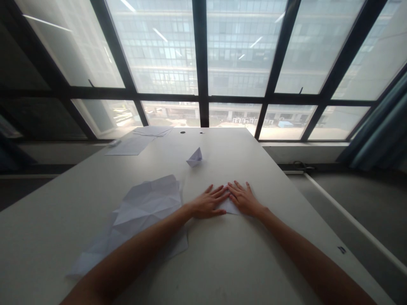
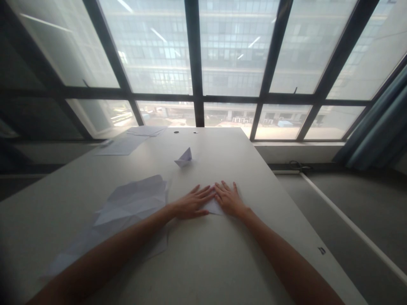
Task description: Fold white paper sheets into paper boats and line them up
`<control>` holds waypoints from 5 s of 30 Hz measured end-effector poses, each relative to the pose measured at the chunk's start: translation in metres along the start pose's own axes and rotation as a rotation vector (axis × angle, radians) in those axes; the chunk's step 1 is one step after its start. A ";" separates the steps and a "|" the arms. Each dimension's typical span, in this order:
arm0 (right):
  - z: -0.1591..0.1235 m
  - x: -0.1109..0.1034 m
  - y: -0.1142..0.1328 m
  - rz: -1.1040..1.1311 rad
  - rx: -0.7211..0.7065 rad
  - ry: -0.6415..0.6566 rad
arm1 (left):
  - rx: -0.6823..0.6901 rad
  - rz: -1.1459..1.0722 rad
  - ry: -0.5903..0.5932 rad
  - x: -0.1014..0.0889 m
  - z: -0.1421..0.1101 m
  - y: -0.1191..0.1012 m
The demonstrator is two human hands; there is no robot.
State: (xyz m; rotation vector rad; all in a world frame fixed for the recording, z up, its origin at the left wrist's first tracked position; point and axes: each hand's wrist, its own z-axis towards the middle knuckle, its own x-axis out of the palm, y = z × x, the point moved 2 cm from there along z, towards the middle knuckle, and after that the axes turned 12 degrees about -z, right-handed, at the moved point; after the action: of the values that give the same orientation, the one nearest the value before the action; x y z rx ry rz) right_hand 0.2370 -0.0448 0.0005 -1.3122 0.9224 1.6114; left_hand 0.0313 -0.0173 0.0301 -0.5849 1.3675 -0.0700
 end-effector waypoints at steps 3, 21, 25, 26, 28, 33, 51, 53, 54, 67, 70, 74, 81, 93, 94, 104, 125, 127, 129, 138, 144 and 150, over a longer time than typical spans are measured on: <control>-0.001 -0.001 0.000 -0.010 -0.013 0.022 | -0.014 -0.003 0.014 -0.001 0.000 -0.001; 0.005 -0.018 -0.013 0.001 -0.129 -0.137 | 0.059 -0.038 -0.002 -0.003 -0.002 -0.007; 0.005 -0.023 -0.005 0.000 -0.105 -0.217 | -0.011 -0.020 -0.045 0.003 -0.001 -0.002; 0.004 -0.023 -0.002 0.004 -0.107 -0.213 | -0.025 -0.020 -0.059 0.004 -0.001 0.000; 0.002 -0.023 0.003 0.013 -0.107 -0.209 | -0.042 -0.029 -0.094 0.007 -0.001 0.005; -0.005 -0.031 0.009 0.021 -0.081 -0.252 | -0.054 -0.128 -0.256 0.006 0.000 0.013; 0.002 -0.013 -0.011 0.214 0.071 -0.320 | -0.269 -0.271 -0.579 -0.004 0.002 0.037; 0.002 -0.013 -0.011 0.197 0.089 -0.332 | -0.252 -0.342 -0.609 -0.004 0.001 0.039; 0.001 -0.013 -0.012 0.179 0.103 -0.343 | -0.241 -0.361 -0.620 -0.004 0.001 0.040; 0.003 -0.013 -0.012 0.101 0.162 -0.249 | -0.247 0.095 -0.429 0.001 0.002 0.007; 0.003 -0.014 -0.011 0.063 0.199 -0.236 | -0.285 0.056 -0.456 0.003 0.004 0.013; 0.003 -0.014 -0.008 0.002 0.242 -0.217 | -0.417 0.039 -0.522 0.005 0.002 0.025; 0.002 -0.012 -0.008 -0.030 0.268 -0.248 | -0.392 0.013 -0.532 0.005 0.000 0.030; 0.005 -0.002 -0.016 0.223 0.336 -0.325 | -0.259 -0.249 -0.674 0.001 0.001 0.033; 0.006 -0.003 -0.017 0.268 0.346 -0.346 | -0.262 -0.266 -0.688 0.000 0.001 0.034; -0.001 -0.026 -0.007 0.314 0.190 -0.603 | -0.182 -0.061 -0.808 -0.017 -0.004 0.019; 0.007 -0.003 -0.019 0.146 0.251 -0.376 | -0.283 0.087 -0.594 -0.010 0.000 0.021; 0.007 -0.004 -0.019 0.112 0.260 -0.351 | -0.161 0.064 -0.508 -0.005 0.002 0.014; 0.007 -0.005 -0.019 0.098 0.267 -0.305 | -0.069 0.027 -0.386 0.002 0.004 0.008; 0.004 -0.016 0.013 0.077 0.054 -0.361 | -0.104 0.030 -0.186 0.015 0.002 0.005; 0.006 0.004 0.029 0.082 -0.011 -0.057 | -0.183 0.065 -0.220 0.020 0.003 0.009; 0.003 0.009 0.013 -0.020 0.172 0.046 | -0.275 0.111 -0.175 0.023 0.003 0.015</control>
State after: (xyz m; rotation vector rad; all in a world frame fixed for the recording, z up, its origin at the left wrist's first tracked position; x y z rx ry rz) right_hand 0.2232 -0.0452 -0.0075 -1.2390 1.0485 1.4570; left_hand 0.0353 -0.0122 0.0036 -0.7253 1.2441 0.2570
